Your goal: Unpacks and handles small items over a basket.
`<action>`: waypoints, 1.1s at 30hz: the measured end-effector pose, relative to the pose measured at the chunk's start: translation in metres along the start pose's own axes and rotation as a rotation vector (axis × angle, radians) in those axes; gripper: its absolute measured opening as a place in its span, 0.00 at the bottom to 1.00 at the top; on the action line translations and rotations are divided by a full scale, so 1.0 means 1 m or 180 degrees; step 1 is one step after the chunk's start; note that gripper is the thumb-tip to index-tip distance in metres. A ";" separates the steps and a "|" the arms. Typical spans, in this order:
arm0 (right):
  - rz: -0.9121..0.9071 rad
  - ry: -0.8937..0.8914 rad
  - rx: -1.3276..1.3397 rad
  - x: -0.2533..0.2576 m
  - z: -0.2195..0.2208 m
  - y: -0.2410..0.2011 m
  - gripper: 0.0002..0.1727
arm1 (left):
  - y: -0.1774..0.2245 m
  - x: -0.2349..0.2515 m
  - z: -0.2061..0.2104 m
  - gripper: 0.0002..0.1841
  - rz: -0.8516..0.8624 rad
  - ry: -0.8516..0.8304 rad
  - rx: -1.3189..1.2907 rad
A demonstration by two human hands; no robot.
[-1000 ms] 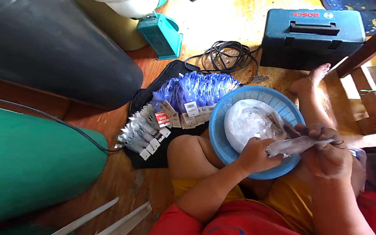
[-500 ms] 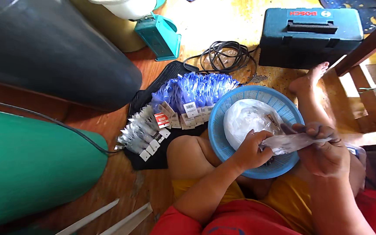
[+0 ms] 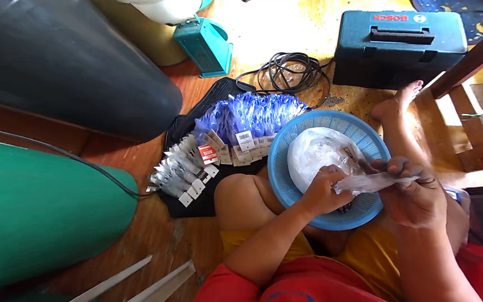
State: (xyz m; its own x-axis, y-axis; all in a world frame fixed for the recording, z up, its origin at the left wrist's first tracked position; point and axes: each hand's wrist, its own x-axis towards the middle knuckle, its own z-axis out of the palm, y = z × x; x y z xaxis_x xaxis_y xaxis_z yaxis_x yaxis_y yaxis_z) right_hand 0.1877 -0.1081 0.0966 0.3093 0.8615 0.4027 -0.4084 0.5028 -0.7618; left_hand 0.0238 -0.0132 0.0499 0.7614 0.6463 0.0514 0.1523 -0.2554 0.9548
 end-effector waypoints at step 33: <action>0.0925 0.0452 -0.0499 0.011 0.031 0.032 0.02 | 0.008 0.005 -0.017 0.14 0.1518 0.0847 0.0233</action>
State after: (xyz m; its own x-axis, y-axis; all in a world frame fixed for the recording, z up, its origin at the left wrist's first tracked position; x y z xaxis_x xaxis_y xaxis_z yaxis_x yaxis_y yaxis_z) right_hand 0.1513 -0.0800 0.0928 0.3204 0.9429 0.0915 -0.3636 0.2116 -0.9072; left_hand 0.0185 0.0001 0.0629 0.5727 0.6037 0.5546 -0.1197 -0.6076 0.7851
